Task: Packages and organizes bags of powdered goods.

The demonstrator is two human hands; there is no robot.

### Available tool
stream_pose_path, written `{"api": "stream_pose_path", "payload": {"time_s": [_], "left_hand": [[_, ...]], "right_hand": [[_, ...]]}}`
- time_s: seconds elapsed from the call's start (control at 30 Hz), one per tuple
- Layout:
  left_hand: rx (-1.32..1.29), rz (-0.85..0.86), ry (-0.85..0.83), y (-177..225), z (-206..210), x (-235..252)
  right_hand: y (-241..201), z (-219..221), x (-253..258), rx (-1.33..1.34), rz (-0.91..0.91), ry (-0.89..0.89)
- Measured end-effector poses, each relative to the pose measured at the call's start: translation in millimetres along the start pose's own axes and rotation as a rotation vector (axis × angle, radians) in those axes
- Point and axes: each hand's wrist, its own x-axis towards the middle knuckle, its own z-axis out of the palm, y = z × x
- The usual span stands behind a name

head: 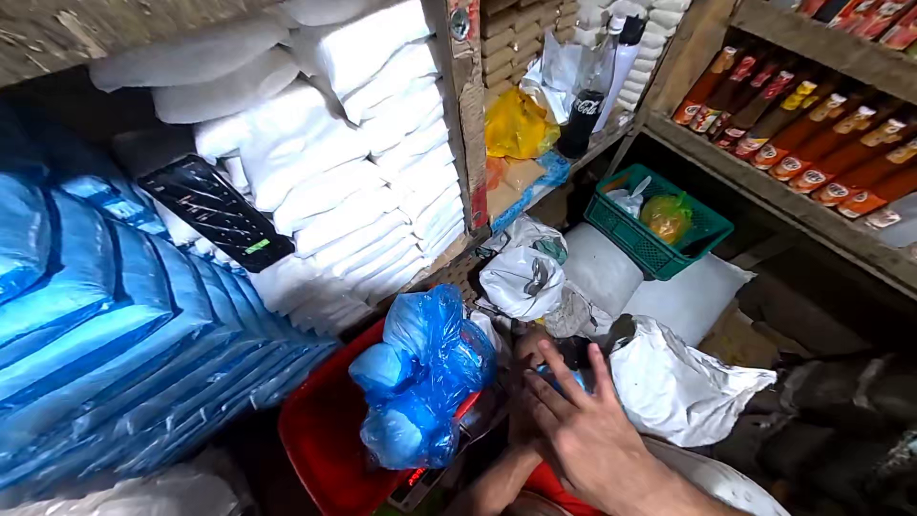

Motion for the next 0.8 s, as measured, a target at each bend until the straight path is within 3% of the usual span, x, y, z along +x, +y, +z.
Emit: {"api": "stream_pose_path", "payload": {"time_s": [0.07,0.1,0.17,0.23,0.27,0.43,0.67,0.8], "left_hand": [[0.326,0.075,0.036,-29,46,25],[0.364,0.127,0.082,-41,62,31],[0.211,0.200,0.199,-55,74,37],[0.126,0.145,0.097,-40,46,33],[0.090,0.159,0.123,-44,45,34],[0.130,0.266,0.254,-83,91,52],[0.147,0.312,0.327,-85,97,61],[0.104,0.275,0.334,-86,100,64]], "right_hand": [[-3,20,16,-0.250,0.084,-0.347],[-2,32,27,-0.331,0.148,-0.515],[1,56,40,-0.384,0.220,-0.661],[-3,66,42,-0.400,0.225,-0.669],[-4,64,41,-0.400,0.224,-0.681],[2,38,48,-0.314,0.227,-0.797],[18,48,46,-0.269,0.177,-0.780],[18,64,53,-0.304,0.242,-0.756]]}}
